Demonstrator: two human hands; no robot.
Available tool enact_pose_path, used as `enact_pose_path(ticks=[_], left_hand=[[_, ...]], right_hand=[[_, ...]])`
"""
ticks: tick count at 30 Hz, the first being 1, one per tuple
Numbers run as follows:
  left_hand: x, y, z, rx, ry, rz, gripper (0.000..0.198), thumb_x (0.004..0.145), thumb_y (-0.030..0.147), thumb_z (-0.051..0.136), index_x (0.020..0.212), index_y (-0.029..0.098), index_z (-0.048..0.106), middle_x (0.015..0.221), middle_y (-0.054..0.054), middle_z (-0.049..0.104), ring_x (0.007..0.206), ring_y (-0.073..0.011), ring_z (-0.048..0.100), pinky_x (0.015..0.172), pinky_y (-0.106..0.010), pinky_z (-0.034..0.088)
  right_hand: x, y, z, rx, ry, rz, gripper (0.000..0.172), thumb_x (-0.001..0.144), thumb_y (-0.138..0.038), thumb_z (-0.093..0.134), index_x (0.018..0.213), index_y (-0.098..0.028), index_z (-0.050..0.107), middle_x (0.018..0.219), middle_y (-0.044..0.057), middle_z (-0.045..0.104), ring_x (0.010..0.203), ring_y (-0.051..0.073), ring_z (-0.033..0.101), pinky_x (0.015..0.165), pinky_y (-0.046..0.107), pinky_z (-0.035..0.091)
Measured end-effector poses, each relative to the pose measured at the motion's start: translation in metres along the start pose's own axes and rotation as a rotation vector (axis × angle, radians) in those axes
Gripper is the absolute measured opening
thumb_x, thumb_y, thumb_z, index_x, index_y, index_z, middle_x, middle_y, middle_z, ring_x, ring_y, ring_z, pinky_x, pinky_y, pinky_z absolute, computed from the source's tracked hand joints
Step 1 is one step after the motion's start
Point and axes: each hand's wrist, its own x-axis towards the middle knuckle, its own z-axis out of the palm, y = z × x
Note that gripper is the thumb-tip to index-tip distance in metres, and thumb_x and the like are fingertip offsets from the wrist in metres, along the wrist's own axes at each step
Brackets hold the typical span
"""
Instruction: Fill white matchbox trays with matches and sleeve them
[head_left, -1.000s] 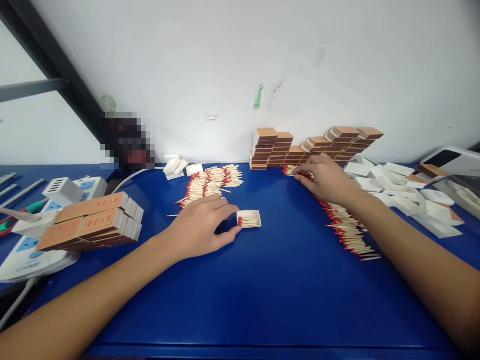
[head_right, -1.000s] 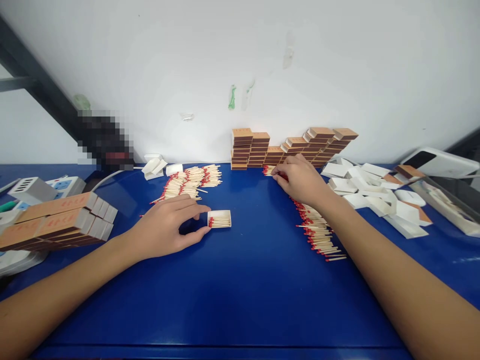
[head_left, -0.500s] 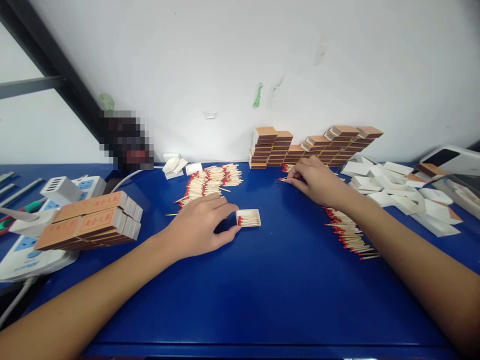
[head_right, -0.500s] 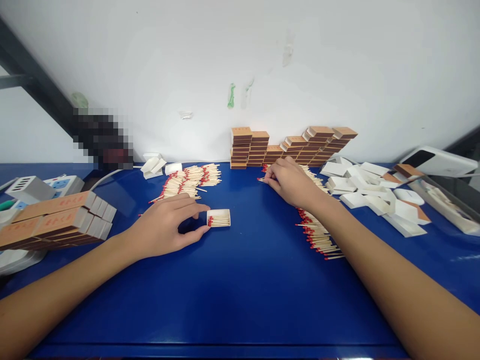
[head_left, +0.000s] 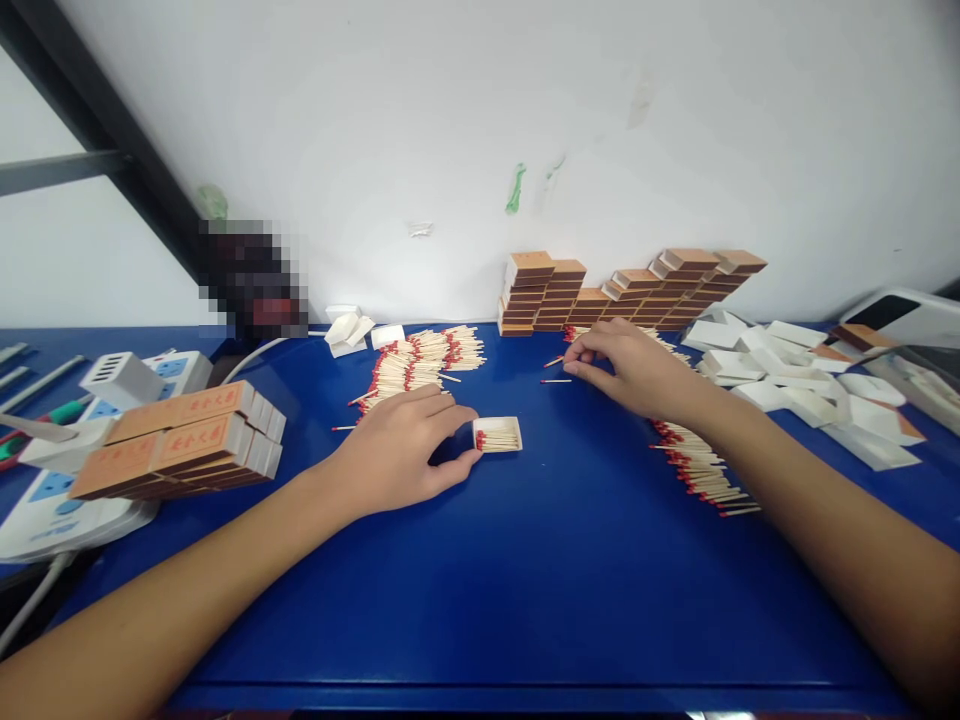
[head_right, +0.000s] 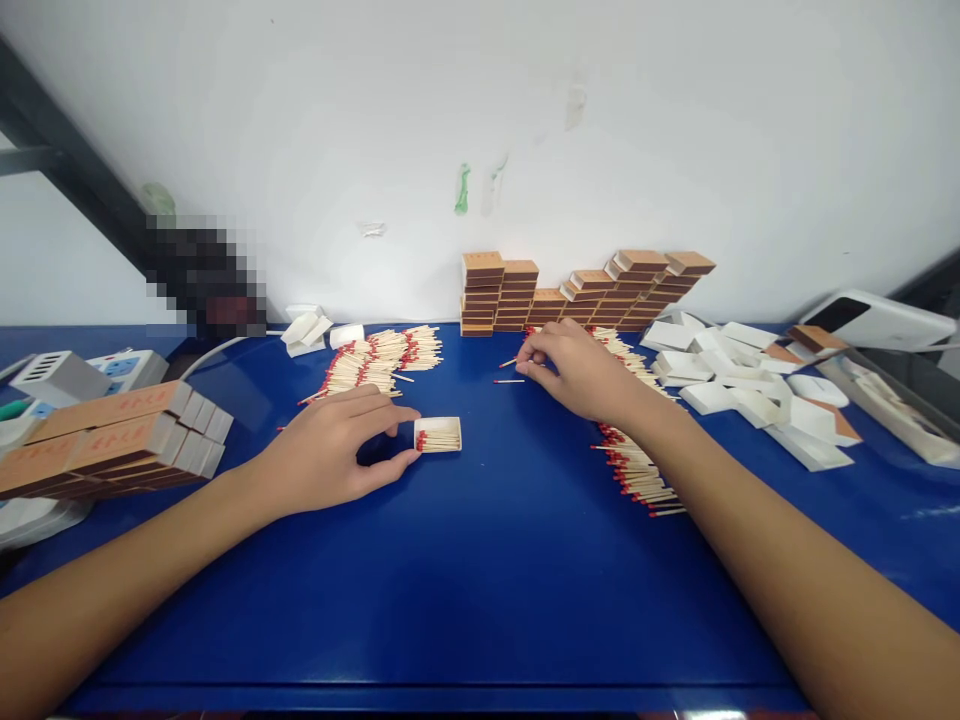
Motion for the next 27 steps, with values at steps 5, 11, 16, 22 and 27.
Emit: enact_pose_path(ticks=[5, 11, 16, 22, 27], left_hand=[[0.0, -0.001, 0.0, 0.003, 0.004, 0.003, 0.027, 0.099, 0.035, 0.062, 0.117, 0.017, 0.071, 0.09, -0.006, 0.073, 0.087, -0.0215, 0.068, 0.077, -0.036, 0.055], [0.0, 0.0, 0.001, -0.013, -0.004, 0.0, 0.029, 0.099, 0.036, 0.063, 0.118, 0.016, 0.072, 0.091, -0.006, 0.073, 0.088, -0.0219, 0.069, 0.077, -0.036, 0.055], [0.001, 0.0, 0.001, -0.021, 0.0, 0.002, 0.029, 0.099, 0.035, 0.063, 0.117, 0.015, 0.072, 0.089, -0.006, 0.072, 0.086, -0.0215, 0.068, 0.077, -0.036, 0.055], [0.001, 0.0, 0.0, -0.02, -0.007, -0.002, 0.03, 0.099, 0.036, 0.062, 0.119, 0.015, 0.072, 0.09, -0.006, 0.072, 0.087, -0.022, 0.068, 0.077, -0.036, 0.054], [0.001, -0.001, 0.0, -0.019, -0.002, 0.002, 0.03, 0.099, 0.035, 0.063, 0.118, 0.014, 0.073, 0.089, -0.006, 0.072, 0.087, -0.0222, 0.068, 0.077, -0.037, 0.055]], right_hand=[[-0.001, -0.003, 0.005, 0.012, 0.004, -0.027, 0.031, 0.1, -0.048, 0.053, 0.112, -0.024, 0.068, 0.1, 0.013, 0.067, 0.1, 0.032, 0.059, 0.088, 0.046, 0.047], [0.006, 0.007, 0.017, -0.076, 0.032, -0.029, 0.027, 0.103, -0.039, 0.045, 0.093, -0.023, 0.065, 0.096, 0.014, 0.062, 0.098, 0.031, 0.055, 0.088, 0.047, 0.046], [0.01, 0.003, 0.018, -0.131, 0.008, -0.039, 0.026, 0.102, -0.031, 0.041, 0.085, -0.022, 0.058, 0.093, 0.014, 0.061, 0.094, 0.031, 0.053, 0.086, 0.046, 0.045], [0.006, -0.008, 0.011, -0.064, 0.005, -0.068, 0.028, 0.104, -0.038, 0.042, 0.086, -0.023, 0.058, 0.094, 0.013, 0.062, 0.094, 0.03, 0.054, 0.087, 0.045, 0.044], [0.004, -0.01, 0.01, -0.033, -0.046, -0.073, 0.026, 0.103, -0.036, 0.042, 0.087, -0.023, 0.059, 0.095, 0.013, 0.064, 0.092, 0.029, 0.056, 0.085, 0.044, 0.044]])
